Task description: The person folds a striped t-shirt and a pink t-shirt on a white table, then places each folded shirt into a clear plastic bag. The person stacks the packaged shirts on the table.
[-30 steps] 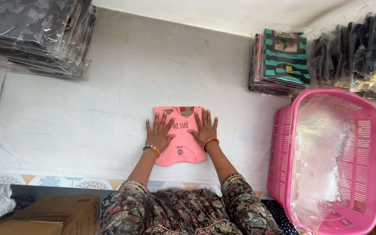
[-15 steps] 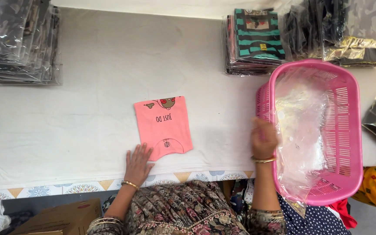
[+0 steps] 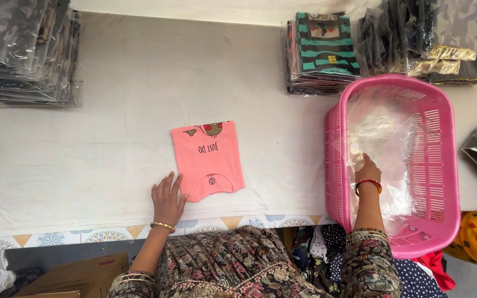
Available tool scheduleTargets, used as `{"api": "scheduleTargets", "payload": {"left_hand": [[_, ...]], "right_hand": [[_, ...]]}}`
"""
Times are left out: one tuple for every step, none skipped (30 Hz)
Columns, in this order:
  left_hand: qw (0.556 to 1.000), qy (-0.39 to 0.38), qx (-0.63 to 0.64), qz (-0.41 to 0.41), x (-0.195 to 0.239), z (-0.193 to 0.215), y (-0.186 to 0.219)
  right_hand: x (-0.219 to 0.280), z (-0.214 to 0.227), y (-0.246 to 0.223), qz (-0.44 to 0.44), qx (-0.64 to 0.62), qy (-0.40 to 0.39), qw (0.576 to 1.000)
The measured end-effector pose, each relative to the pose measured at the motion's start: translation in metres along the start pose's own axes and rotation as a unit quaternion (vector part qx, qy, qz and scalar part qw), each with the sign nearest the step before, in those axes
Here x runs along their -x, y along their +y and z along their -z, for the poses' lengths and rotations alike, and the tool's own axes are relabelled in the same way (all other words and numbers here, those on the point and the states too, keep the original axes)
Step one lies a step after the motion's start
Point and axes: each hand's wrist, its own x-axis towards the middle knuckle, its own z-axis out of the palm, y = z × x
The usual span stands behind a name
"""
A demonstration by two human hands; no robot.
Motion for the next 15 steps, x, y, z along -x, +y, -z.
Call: {"api": "scheduleTargets", "payload": {"left_hand": [[1.0,-0.015,-0.001,-0.002,0.004,-0.003,0.002],[1.0,-0.015,0.0,-0.003,0.006,-0.005,0.004],[1.0,-0.026,-0.002,-0.004,0.009,-0.007,0.007],[0.999,-0.037,-0.004,-0.004,0.011,-0.009,0.01],[0.999,-0.039,-0.003,-0.005,0.013,-0.011,0.011],[0.999,-0.038,0.001,-0.009,0.014,-0.012,0.013],[0.999,-0.038,0.004,-0.014,0.015,-0.014,0.014],[0.999,-0.039,0.005,-0.016,0.015,-0.015,0.015],[0.999,-0.043,0.004,-0.018,0.013,-0.017,0.016],[0.999,-0.046,0.003,-0.021,0.012,-0.018,0.016],[0.999,-0.046,0.002,-0.02,0.009,-0.015,0.017],[0.999,-0.046,0.001,-0.018,0.006,-0.012,0.017],[0.999,-0.044,0.0,-0.014,0.004,-0.008,0.017],[0.999,-0.043,-0.001,-0.012,0.002,-0.006,0.015],[0.999,-0.043,-0.001,-0.008,0.001,-0.004,0.012]], "right_hand": [[0.023,0.03,-0.021,-0.04,-0.055,-0.025,0.997],[0.029,0.039,-0.027,-0.041,-0.056,-0.024,0.997],[0.035,0.049,-0.032,-0.036,-0.165,-0.071,0.983],[0.041,0.058,-0.038,-0.03,-0.272,-0.117,0.955],[0.032,0.038,-0.026,-0.032,-0.271,-0.117,0.955],[0.025,0.019,-0.014,0.016,-0.12,-0.044,0.992],[0.02,-0.002,-0.002,0.065,0.033,0.028,0.997],[0.022,-0.058,0.105,0.114,0.187,0.099,0.971],[-0.01,-0.106,0.151,0.163,0.334,0.166,0.913],[-0.097,-0.158,0.113,0.208,0.472,0.226,0.826],[-0.013,-0.116,0.12,0.209,0.471,0.226,0.826],[0.018,-0.06,0.074,0.046,0.187,0.13,0.973],[0.02,0.013,-0.004,-0.114,-0.121,0.005,0.986],[0.03,0.027,-0.012,-0.11,-0.121,0.005,0.986],[0.041,0.041,-0.016,-0.075,-0.091,0.099,0.988]]}}
